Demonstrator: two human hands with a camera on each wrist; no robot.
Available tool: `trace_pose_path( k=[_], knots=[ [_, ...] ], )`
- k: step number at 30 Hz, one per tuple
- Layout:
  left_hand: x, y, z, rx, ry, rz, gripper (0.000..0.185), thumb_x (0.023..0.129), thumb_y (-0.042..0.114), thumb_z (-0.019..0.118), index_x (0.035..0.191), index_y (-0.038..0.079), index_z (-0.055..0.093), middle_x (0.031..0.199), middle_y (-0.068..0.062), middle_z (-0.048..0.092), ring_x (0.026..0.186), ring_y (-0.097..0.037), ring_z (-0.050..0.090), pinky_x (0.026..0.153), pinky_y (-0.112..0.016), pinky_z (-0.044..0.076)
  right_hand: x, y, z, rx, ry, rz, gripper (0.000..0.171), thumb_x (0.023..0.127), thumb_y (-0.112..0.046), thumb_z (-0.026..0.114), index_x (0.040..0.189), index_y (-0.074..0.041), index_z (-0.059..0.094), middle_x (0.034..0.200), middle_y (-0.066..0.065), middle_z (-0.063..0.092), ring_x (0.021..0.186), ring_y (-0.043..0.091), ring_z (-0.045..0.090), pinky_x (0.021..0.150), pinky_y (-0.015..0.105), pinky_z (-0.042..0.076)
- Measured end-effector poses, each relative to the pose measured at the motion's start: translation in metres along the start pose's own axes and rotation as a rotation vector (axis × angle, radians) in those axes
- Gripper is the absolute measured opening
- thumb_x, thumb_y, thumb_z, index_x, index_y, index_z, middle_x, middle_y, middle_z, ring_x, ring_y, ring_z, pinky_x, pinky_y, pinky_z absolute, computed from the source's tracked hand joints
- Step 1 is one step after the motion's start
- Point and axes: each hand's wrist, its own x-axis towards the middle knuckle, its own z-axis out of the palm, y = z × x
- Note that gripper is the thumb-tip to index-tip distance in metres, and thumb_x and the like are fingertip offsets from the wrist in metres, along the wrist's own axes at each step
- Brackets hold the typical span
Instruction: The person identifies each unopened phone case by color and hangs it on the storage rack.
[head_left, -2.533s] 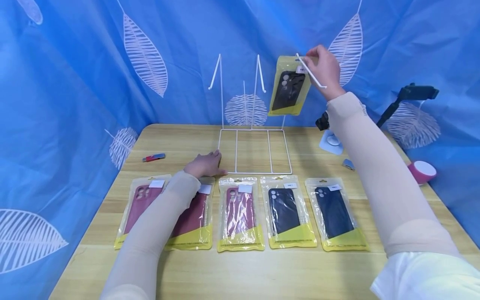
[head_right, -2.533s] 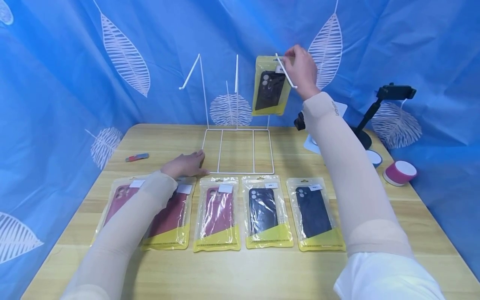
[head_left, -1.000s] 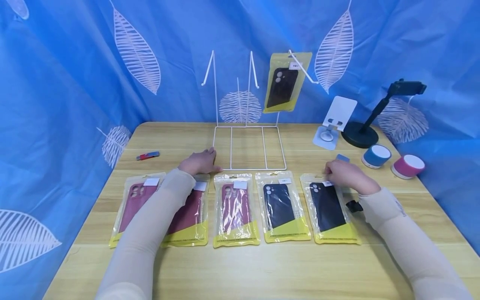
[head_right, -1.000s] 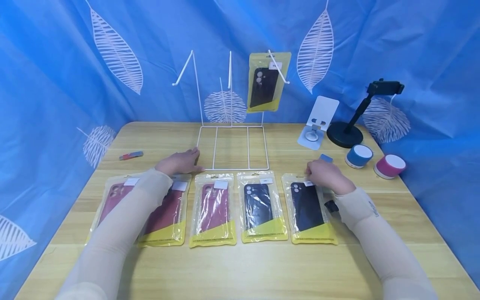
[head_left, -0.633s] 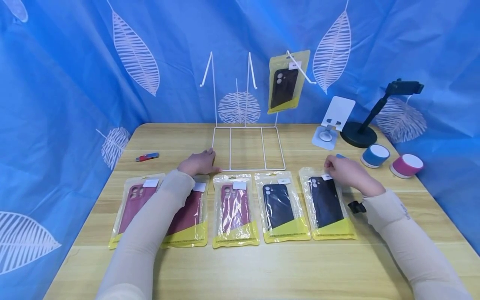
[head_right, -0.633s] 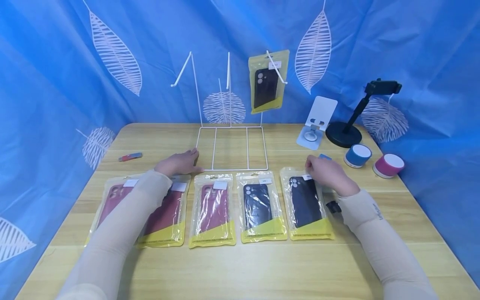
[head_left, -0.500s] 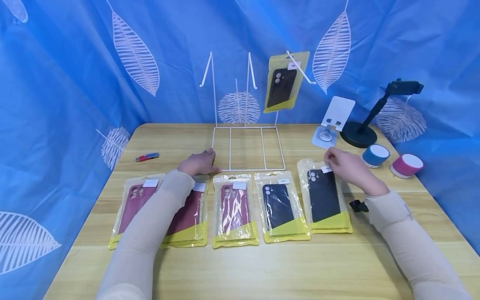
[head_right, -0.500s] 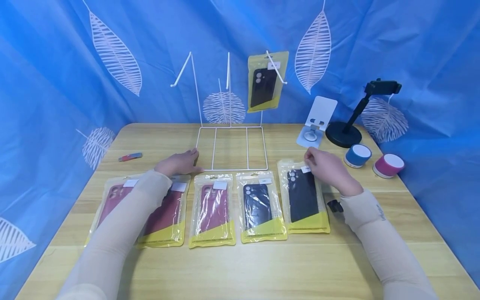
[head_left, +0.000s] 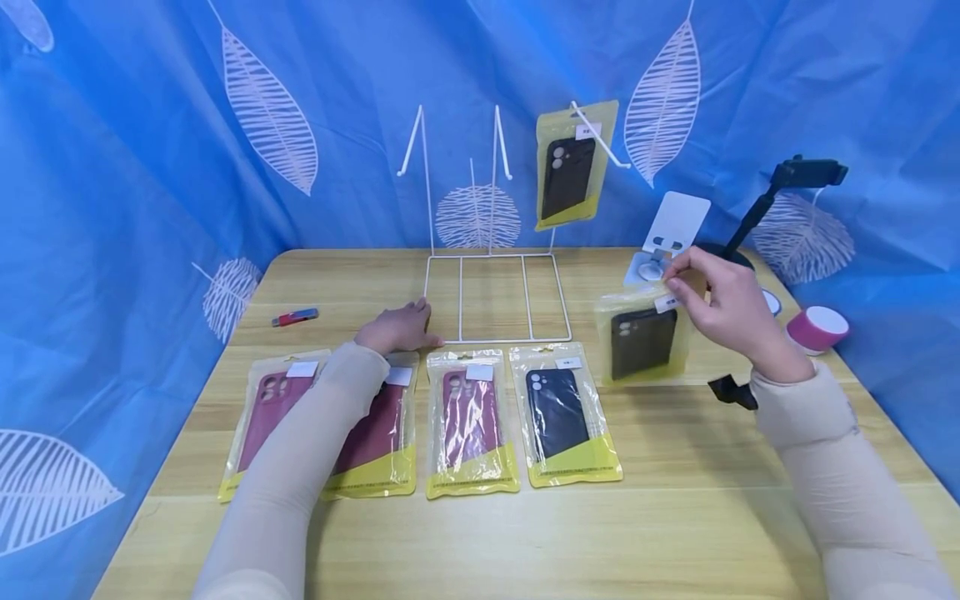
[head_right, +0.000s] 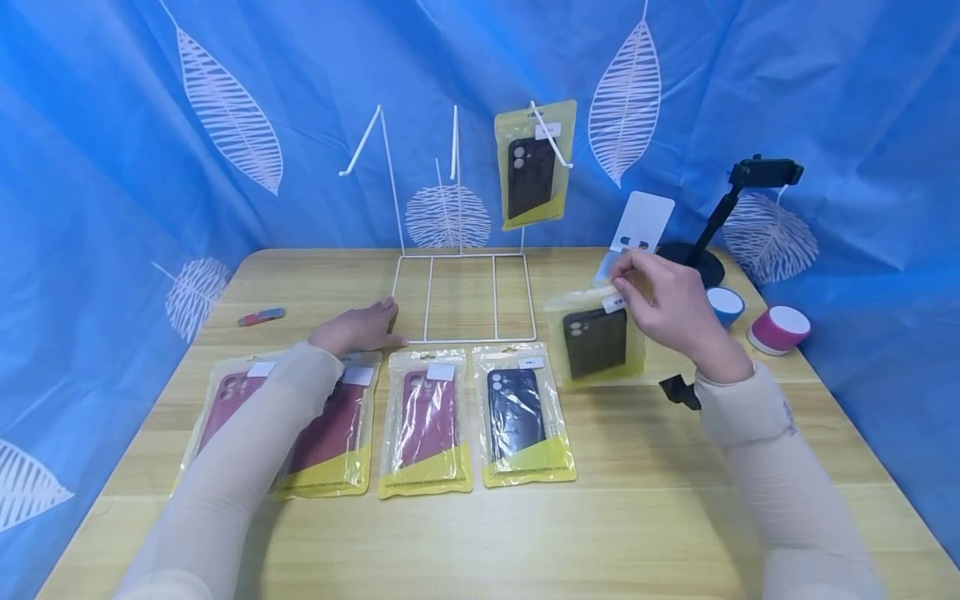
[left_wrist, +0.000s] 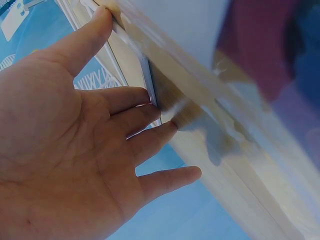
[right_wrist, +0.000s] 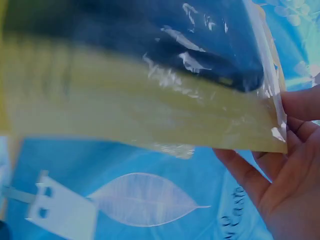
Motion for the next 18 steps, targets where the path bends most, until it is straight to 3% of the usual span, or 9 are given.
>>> trace_pose_path(
  k=[6, 10, 13, 18],
  knots=[
    [0.001, -0.001, 0.001, 0.006, -0.005, -0.002, 0.086, 0.100, 0.050, 0.051, 0.158, -0.001, 0.013, 0.166, -0.020, 0.004, 0.153, -0.038, 0.011, 0.122, -0.061, 0.014, 0.034, -0.010, -0.011, 0.012, 0.131, -0.041, 0.005, 0.093, 0.002, 0.061, 0.097, 0.003, 0.065, 0.085, 0.006, 0.065, 0.070, -0.009, 0.043, 0.064, 0.015, 0.035],
    [0.000, 0.000, 0.001, 0.002, -0.008, 0.000, 0.086, 0.101, 0.049, 0.051, 0.158, -0.001, 0.012, 0.166, -0.020, 0.004, 0.153, -0.038, 0.010, 0.122, -0.061, 0.013, 0.063, -0.012, -0.012, 0.039, 0.234, -0.043, 0.008, 0.095, 0.002, 0.059, 0.099, 0.006, 0.064, 0.084, -0.013, 0.059, 0.067, -0.008, 0.042, 0.064, 0.013, 0.033],
    [-0.001, 0.000, 0.000, 0.007, -0.004, -0.002, 0.085, 0.101, 0.049, 0.051, 0.158, -0.001, 0.013, 0.166, -0.020, 0.004, 0.153, -0.038, 0.011, 0.122, -0.061, 0.014, 0.081, -0.013, -0.010, 0.061, 0.252, -0.005, 0.012, 0.098, -0.003, 0.057, 0.104, 0.006, 0.063, 0.088, -0.025, 0.050, 0.068, -0.007, 0.041, 0.065, 0.015, 0.032],
    [0.000, 0.001, 0.000, 0.007, -0.005, -0.005, 0.086, 0.100, 0.049, 0.051, 0.158, -0.002, 0.013, 0.166, -0.020, 0.005, 0.153, -0.038, 0.011, 0.121, -0.061, 0.015, 0.098, -0.012, -0.004, 0.054, 0.243, 0.029, 0.018, 0.102, -0.009, 0.053, 0.110, 0.005, 0.061, 0.093, -0.016, 0.052, 0.072, -0.005, 0.039, 0.068, 0.017, 0.031]
  ],
)
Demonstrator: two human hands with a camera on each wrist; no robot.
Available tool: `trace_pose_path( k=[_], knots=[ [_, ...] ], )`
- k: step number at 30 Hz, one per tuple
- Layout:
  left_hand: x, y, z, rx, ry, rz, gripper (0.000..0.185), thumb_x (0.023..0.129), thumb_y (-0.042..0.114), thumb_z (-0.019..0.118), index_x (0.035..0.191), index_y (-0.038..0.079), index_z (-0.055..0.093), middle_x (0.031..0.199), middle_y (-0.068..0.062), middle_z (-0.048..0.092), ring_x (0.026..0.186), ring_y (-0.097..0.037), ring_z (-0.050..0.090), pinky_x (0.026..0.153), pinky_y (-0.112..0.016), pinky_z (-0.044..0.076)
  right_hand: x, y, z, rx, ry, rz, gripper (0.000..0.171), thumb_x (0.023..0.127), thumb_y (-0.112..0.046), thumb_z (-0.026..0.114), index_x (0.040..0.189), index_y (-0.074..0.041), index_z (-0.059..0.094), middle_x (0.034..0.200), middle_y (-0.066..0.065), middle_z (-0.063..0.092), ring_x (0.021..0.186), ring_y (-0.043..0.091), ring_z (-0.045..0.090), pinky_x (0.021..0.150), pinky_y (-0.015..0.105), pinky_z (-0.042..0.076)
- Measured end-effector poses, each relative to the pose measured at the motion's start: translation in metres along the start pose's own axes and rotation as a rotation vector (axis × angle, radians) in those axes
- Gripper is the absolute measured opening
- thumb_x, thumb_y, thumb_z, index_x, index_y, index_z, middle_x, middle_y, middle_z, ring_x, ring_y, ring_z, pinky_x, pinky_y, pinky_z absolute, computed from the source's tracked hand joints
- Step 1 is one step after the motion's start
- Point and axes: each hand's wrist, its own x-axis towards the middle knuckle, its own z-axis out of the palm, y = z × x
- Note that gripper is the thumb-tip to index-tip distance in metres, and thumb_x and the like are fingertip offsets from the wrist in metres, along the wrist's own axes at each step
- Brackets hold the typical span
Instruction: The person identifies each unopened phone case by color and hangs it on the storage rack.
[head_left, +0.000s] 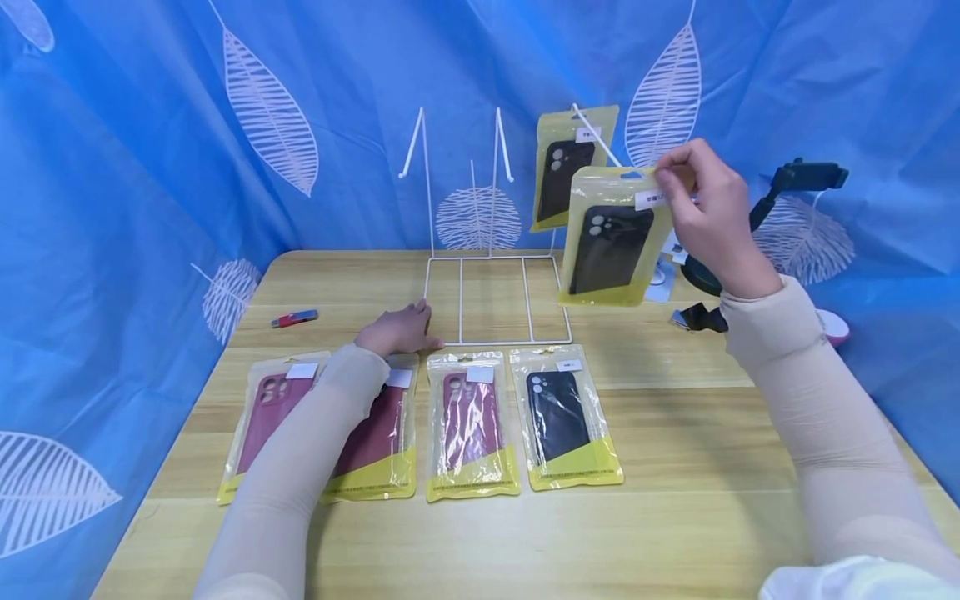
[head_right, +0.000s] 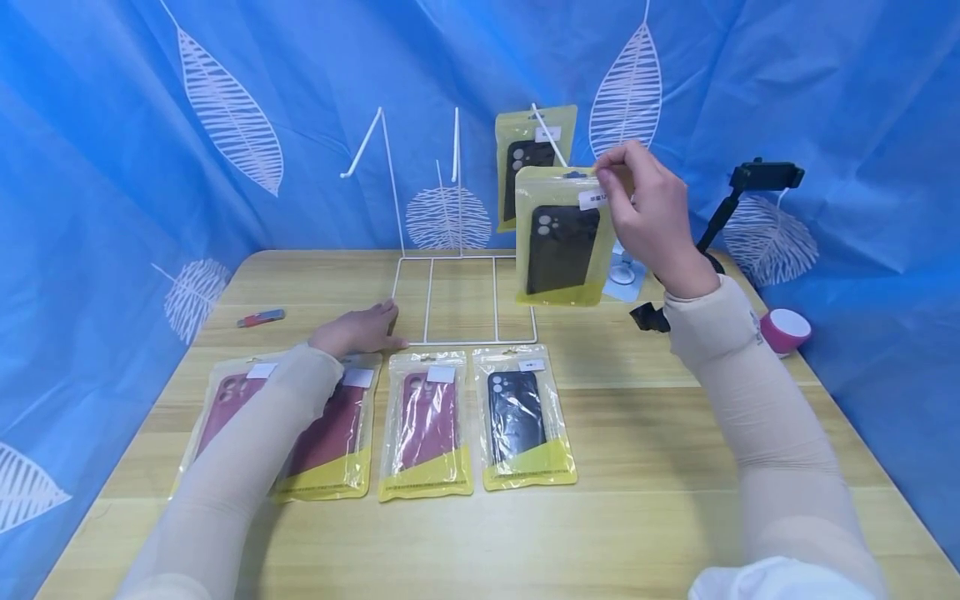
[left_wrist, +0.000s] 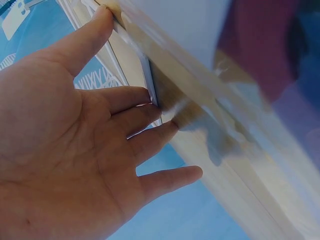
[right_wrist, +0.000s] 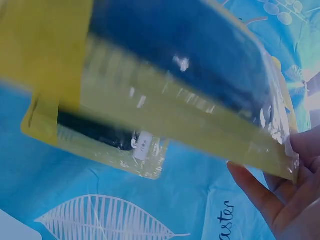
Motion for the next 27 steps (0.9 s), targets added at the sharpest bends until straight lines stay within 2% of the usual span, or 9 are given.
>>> trace_pose_path(
  k=[5, 8, 12, 19, 24, 27],
  knots=[
    [0.000, 0.000, 0.001, -0.018, -0.003, -0.002, 0.087, 0.100, 0.050, 0.052, 0.158, 0.000, 0.012, 0.166, -0.019, 0.003, 0.153, -0.037, 0.010, 0.122, -0.061, 0.014, 0.005, 0.002, 0.006, -0.046, -0.010, 0.015, 0.023, 0.104, -0.016, 0.050, 0.112, 0.003, 0.060, 0.099, 0.007, 0.062, 0.073, -0.004, 0.038, 0.068, 0.018, 0.031],
    [0.001, -0.001, 0.002, -0.019, 0.003, -0.006, 0.087, 0.099, 0.051, 0.052, 0.158, 0.000, 0.012, 0.166, -0.018, 0.004, 0.153, -0.037, 0.010, 0.122, -0.060, 0.014, 0.007, 0.003, 0.010, -0.074, -0.032, 0.038, 0.027, 0.105, -0.021, 0.048, 0.113, 0.002, 0.060, 0.106, 0.014, 0.065, 0.077, -0.002, 0.040, 0.069, 0.019, 0.031],
    [0.001, -0.001, 0.001, -0.017, 0.008, -0.010, 0.088, 0.099, 0.051, 0.053, 0.158, 0.000, 0.012, 0.167, -0.018, 0.004, 0.153, -0.037, 0.011, 0.122, -0.060, 0.015, 0.012, 0.007, 0.014, -0.095, -0.063, 0.059, 0.030, 0.106, -0.024, 0.046, 0.113, 0.001, 0.059, 0.109, 0.016, 0.065, 0.081, 0.007, 0.045, 0.071, 0.022, 0.032],
    [0.000, -0.002, 0.001, -0.029, 0.007, -0.011, 0.087, 0.099, 0.051, 0.052, 0.158, 0.001, 0.012, 0.167, -0.017, 0.004, 0.153, -0.037, 0.010, 0.122, -0.060, 0.014, 0.023, 0.015, 0.024, -0.130, -0.096, 0.076, 0.032, 0.106, -0.026, 0.046, 0.116, 0.001, 0.058, 0.114, 0.019, 0.065, 0.092, 0.030, 0.060, 0.077, 0.038, 0.040],
    [-0.001, -0.002, 0.001, -0.021, 0.013, 0.002, 0.085, 0.100, 0.050, 0.051, 0.158, 0.001, 0.013, 0.166, -0.018, 0.004, 0.153, -0.038, 0.011, 0.123, -0.057, 0.016, 0.033, 0.022, 0.033, -0.159, -0.111, 0.109, 0.033, 0.106, -0.028, 0.043, 0.118, 0.000, 0.058, 0.116, 0.018, 0.064, 0.087, 0.029, 0.056, 0.072, 0.031, 0.035],
    [-0.003, -0.001, 0.001, -0.017, 0.013, 0.009, 0.085, 0.100, 0.049, 0.051, 0.158, 0.001, 0.013, 0.166, -0.018, 0.004, 0.153, -0.038, 0.011, 0.123, -0.056, 0.017, 0.040, 0.027, 0.038, -0.170, -0.130, 0.135, 0.033, 0.107, -0.027, 0.042, 0.119, 0.000, 0.057, 0.117, 0.018, 0.064, 0.088, 0.030, 0.055, 0.073, 0.034, 0.037]
  ],
)
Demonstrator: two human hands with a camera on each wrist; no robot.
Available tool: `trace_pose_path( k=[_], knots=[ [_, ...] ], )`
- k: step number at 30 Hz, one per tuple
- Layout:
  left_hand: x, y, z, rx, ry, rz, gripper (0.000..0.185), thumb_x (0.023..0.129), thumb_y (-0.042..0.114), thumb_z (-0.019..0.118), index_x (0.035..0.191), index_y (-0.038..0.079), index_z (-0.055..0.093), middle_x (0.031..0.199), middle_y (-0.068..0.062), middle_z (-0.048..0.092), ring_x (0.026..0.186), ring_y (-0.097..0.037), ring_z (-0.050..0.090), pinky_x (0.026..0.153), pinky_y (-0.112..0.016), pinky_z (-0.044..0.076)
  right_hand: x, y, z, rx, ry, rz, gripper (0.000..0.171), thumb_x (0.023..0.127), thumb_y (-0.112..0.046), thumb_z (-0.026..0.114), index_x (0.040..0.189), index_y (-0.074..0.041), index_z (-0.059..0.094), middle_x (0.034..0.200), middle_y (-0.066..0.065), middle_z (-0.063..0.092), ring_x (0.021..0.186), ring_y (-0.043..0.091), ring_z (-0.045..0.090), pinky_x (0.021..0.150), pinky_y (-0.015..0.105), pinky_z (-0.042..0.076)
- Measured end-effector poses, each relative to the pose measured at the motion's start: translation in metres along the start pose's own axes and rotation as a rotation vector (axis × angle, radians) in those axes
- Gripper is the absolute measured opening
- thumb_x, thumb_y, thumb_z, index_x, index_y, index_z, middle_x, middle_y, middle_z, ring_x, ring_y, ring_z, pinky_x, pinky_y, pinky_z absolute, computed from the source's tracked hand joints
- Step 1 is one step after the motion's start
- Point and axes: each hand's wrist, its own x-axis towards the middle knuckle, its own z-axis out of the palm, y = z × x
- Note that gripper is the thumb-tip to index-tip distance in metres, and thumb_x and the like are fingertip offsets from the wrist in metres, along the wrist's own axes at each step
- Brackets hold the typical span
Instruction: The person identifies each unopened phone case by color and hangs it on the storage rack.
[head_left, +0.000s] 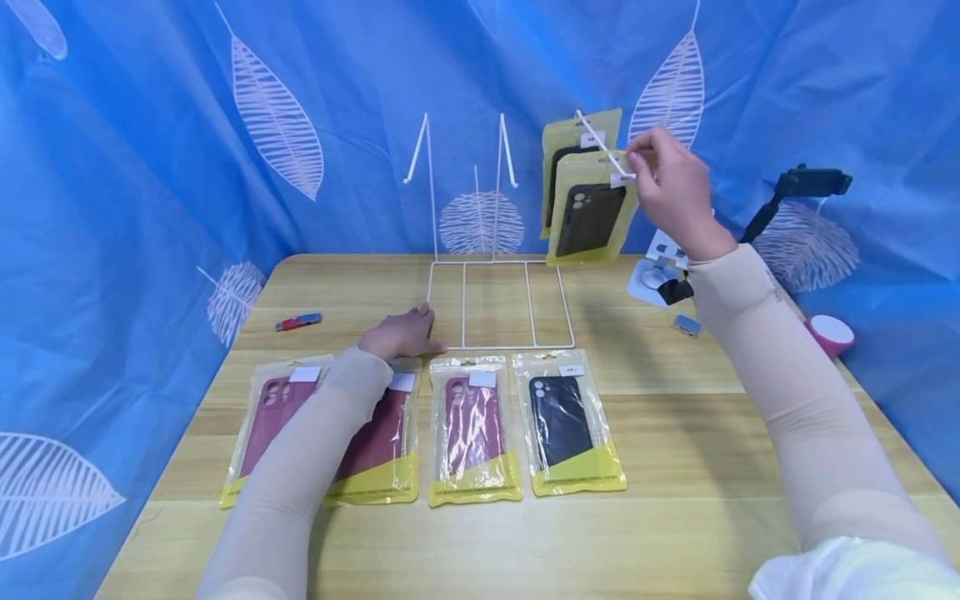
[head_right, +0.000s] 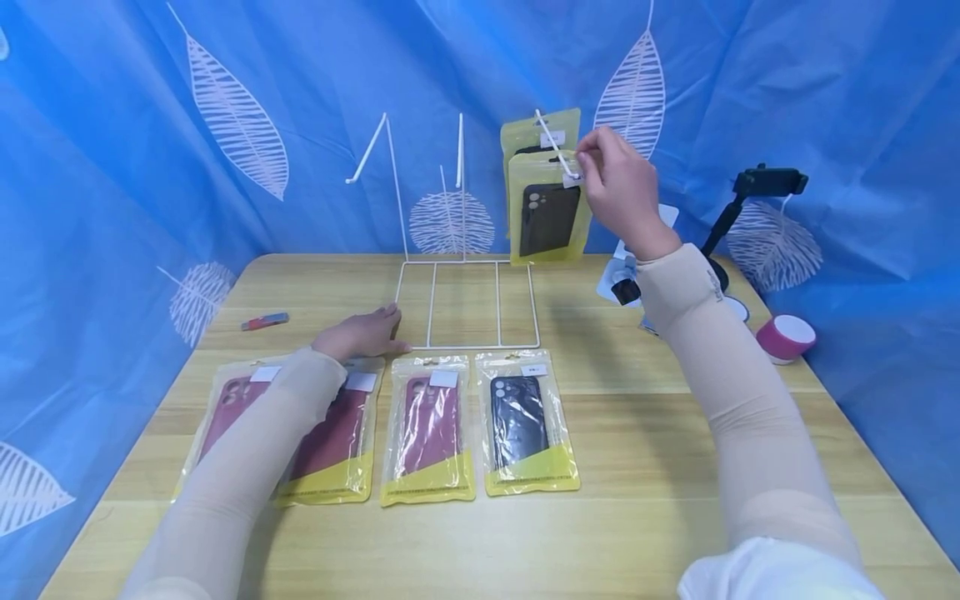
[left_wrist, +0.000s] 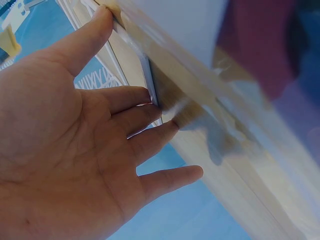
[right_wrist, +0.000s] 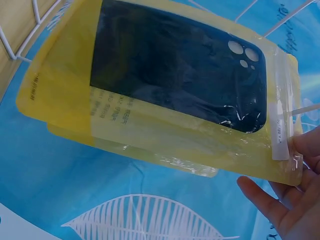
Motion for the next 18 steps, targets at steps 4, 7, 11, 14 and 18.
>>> trace_pose_path(
  k=[4, 7, 11, 14, 18],
  knots=[
    [0.000, 0.000, 0.000, -0.007, 0.002, 0.000, 0.084, 0.100, 0.049, 0.051, 0.158, 0.000, 0.013, 0.166, -0.018, 0.005, 0.153, -0.038, 0.011, 0.123, -0.056, 0.016, 0.013, 0.003, 0.006, 0.005, -0.039, 0.053, 0.034, 0.107, -0.028, 0.041, 0.121, -0.001, 0.056, 0.119, 0.019, 0.063, 0.104, 0.034, 0.058, 0.086, 0.046, 0.044],
    [0.000, 0.000, 0.001, -0.012, 0.004, 0.001, 0.084, 0.100, 0.049, 0.052, 0.158, 0.000, 0.014, 0.166, -0.018, 0.006, 0.153, -0.037, 0.011, 0.123, -0.057, 0.016, 0.021, 0.006, 0.011, 0.004, -0.050, 0.077, 0.035, 0.107, -0.029, 0.041, 0.122, -0.002, 0.056, 0.120, 0.019, 0.063, 0.113, 0.035, 0.057, 0.094, 0.052, 0.044],
    [0.000, 0.000, 0.002, -0.007, 0.005, 0.000, 0.085, 0.100, 0.049, 0.052, 0.158, 0.000, 0.014, 0.166, -0.019, 0.006, 0.153, -0.037, 0.012, 0.123, -0.057, 0.016, 0.031, 0.009, 0.018, -0.005, -0.039, 0.077, 0.036, 0.106, -0.030, 0.041, 0.122, -0.002, 0.057, 0.118, 0.020, 0.063, 0.109, 0.036, 0.056, 0.092, 0.051, 0.044],
    [0.000, 0.000, 0.002, 0.003, 0.007, 0.001, 0.084, 0.100, 0.049, 0.051, 0.158, 0.000, 0.014, 0.166, -0.019, 0.006, 0.153, -0.038, 0.013, 0.123, -0.057, 0.017, 0.037, 0.010, 0.023, -0.009, -0.031, 0.072, 0.036, 0.106, -0.029, 0.041, 0.122, -0.001, 0.057, 0.116, 0.021, 0.064, 0.106, 0.037, 0.056, 0.090, 0.051, 0.043],
    [-0.003, 0.002, 0.001, 0.010, 0.014, -0.001, 0.084, 0.100, 0.050, 0.051, 0.158, 0.000, 0.015, 0.166, -0.019, 0.007, 0.153, -0.038, 0.014, 0.123, -0.056, 0.019, 0.044, 0.012, 0.027, -0.017, -0.022, 0.076, 0.037, 0.106, -0.029, 0.041, 0.122, 0.000, 0.057, 0.117, 0.021, 0.063, 0.106, 0.037, 0.055, 0.089, 0.049, 0.043]
  ],
)
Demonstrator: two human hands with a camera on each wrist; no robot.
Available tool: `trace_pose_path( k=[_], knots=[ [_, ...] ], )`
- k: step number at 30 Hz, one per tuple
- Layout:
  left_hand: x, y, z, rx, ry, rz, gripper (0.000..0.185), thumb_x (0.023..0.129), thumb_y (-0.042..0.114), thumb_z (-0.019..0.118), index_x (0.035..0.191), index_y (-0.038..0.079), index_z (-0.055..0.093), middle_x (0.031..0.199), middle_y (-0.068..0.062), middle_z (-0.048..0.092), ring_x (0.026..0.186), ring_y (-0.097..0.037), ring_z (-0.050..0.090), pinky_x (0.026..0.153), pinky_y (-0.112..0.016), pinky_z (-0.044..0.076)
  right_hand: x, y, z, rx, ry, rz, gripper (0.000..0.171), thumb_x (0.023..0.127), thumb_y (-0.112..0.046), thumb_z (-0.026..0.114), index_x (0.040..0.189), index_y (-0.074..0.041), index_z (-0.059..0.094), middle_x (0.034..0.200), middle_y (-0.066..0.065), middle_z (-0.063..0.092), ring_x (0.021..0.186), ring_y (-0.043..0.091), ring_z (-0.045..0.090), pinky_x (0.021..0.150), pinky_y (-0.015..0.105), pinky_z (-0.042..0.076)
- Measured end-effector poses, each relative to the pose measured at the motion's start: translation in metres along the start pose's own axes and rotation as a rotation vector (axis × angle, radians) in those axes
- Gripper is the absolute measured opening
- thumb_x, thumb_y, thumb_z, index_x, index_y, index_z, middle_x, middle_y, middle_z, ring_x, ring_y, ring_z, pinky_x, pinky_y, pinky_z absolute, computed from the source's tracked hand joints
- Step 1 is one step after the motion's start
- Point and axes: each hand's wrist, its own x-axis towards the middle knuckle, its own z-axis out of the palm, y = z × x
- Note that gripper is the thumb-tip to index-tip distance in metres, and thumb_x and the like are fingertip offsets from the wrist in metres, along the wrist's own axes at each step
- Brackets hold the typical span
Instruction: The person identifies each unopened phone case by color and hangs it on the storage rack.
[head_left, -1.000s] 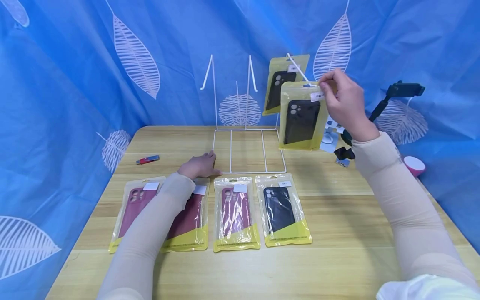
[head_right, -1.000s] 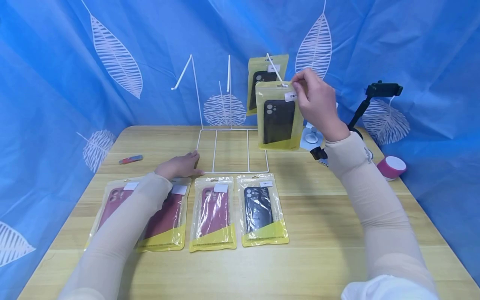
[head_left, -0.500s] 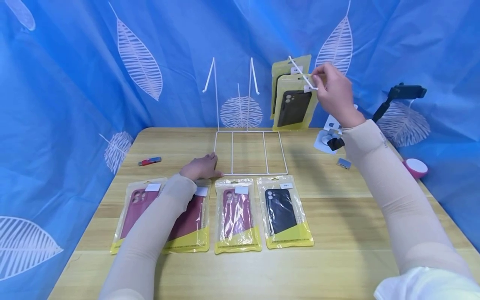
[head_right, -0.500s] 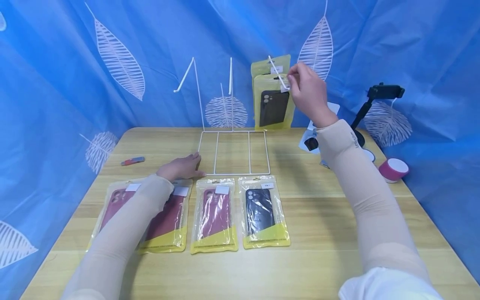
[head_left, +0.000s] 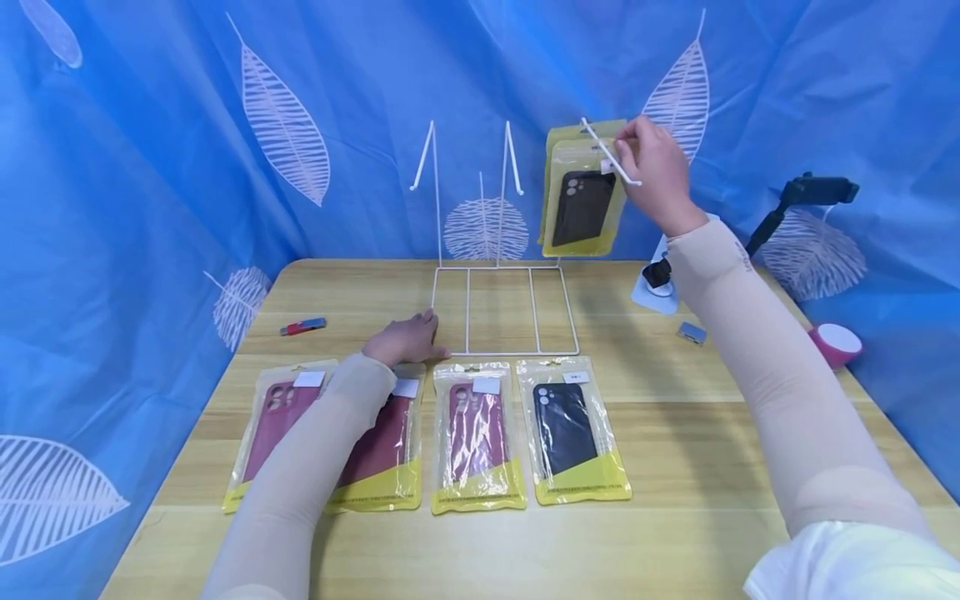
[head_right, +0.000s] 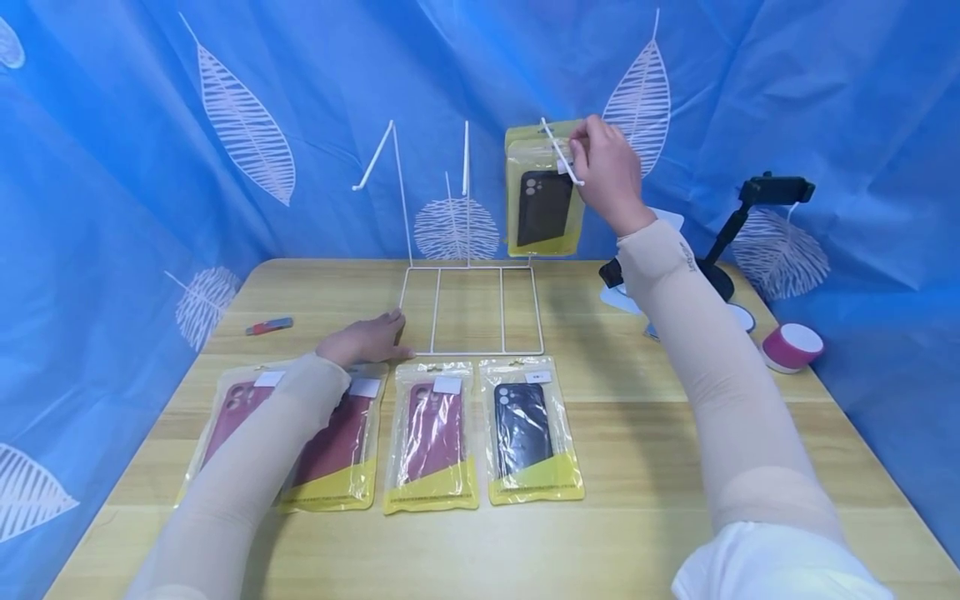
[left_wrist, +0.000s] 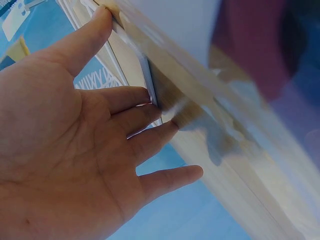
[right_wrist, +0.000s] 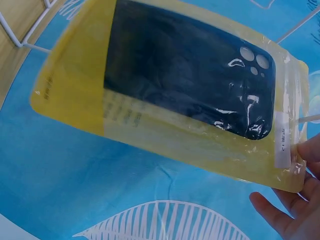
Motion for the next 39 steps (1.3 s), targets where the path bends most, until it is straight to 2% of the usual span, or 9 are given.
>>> trace_pose_path(
  k=[6, 19, 25, 31, 34, 36, 39],
  knots=[
    [-0.002, 0.002, -0.001, 0.002, 0.002, 0.004, 0.083, 0.101, 0.048, 0.051, 0.157, -0.001, 0.016, 0.166, -0.019, 0.007, 0.153, -0.038, 0.013, 0.122, -0.057, 0.018, 0.011, 0.002, 0.009, -0.034, 0.023, 0.012, 0.037, 0.106, -0.028, 0.040, 0.122, 0.000, 0.057, 0.118, 0.020, 0.064, 0.107, 0.037, 0.056, 0.091, 0.048, 0.044],
    [0.000, 0.000, 0.000, -0.002, 0.007, -0.009, 0.084, 0.100, 0.050, 0.052, 0.158, 0.001, 0.015, 0.167, -0.017, 0.007, 0.153, -0.037, 0.014, 0.123, -0.056, 0.019, 0.023, 0.003, 0.016, -0.073, -0.001, 0.080, 0.040, 0.107, -0.034, 0.038, 0.126, -0.004, 0.056, 0.124, 0.018, 0.063, 0.113, 0.034, 0.055, 0.094, 0.047, 0.044],
    [0.003, -0.001, 0.002, -0.001, 0.006, -0.011, 0.084, 0.100, 0.050, 0.052, 0.158, 0.001, 0.016, 0.167, -0.017, 0.007, 0.153, -0.037, 0.013, 0.122, -0.057, 0.019, 0.020, 0.004, 0.015, -0.066, 0.014, 0.051, 0.041, 0.106, -0.032, 0.040, 0.136, -0.008, 0.052, 0.136, 0.014, 0.058, 0.126, 0.032, 0.052, 0.103, 0.048, 0.043],
    [0.004, 0.001, 0.001, 0.007, 0.006, -0.012, 0.084, 0.100, 0.050, 0.052, 0.158, 0.001, 0.016, 0.167, -0.017, 0.007, 0.153, -0.037, 0.014, 0.122, -0.056, 0.020, 0.003, 0.010, 0.012, -0.056, 0.115, -0.106, 0.044, 0.104, -0.025, 0.048, 0.143, -0.006, 0.047, 0.144, 0.017, 0.050, 0.138, 0.032, 0.043, 0.118, 0.044, 0.033],
    [0.004, 0.002, 0.001, 0.014, 0.005, 0.001, 0.084, 0.100, 0.050, 0.052, 0.158, 0.001, 0.016, 0.166, -0.018, 0.007, 0.153, -0.037, 0.014, 0.122, -0.056, 0.020, -0.014, 0.010, 0.010, -0.066, 0.133, -0.137, 0.049, 0.103, -0.022, 0.050, 0.148, -0.007, 0.040, 0.149, 0.016, 0.045, 0.141, 0.030, 0.039, 0.121, 0.042, 0.029],
    [0.004, 0.001, 0.000, 0.012, 0.003, 0.008, 0.084, 0.100, 0.050, 0.052, 0.158, 0.000, 0.016, 0.166, -0.018, 0.007, 0.153, -0.037, 0.013, 0.122, -0.057, 0.019, -0.031, 0.008, 0.011, -0.067, 0.105, -0.127, 0.058, 0.102, -0.021, 0.051, 0.155, -0.008, 0.030, 0.153, 0.018, 0.040, 0.143, 0.033, 0.036, 0.122, 0.045, 0.027],
    [0.004, -0.001, 0.000, 0.005, -0.002, 0.008, 0.084, 0.100, 0.049, 0.051, 0.158, -0.001, 0.015, 0.166, -0.019, 0.006, 0.153, -0.038, 0.013, 0.123, -0.056, 0.018, -0.062, 0.004, 0.017, -0.086, -0.006, -0.076, 0.073, 0.101, -0.024, 0.052, 0.160, -0.008, 0.011, 0.157, 0.022, 0.031, 0.145, 0.038, 0.032, 0.122, 0.051, 0.023]
  ],
)
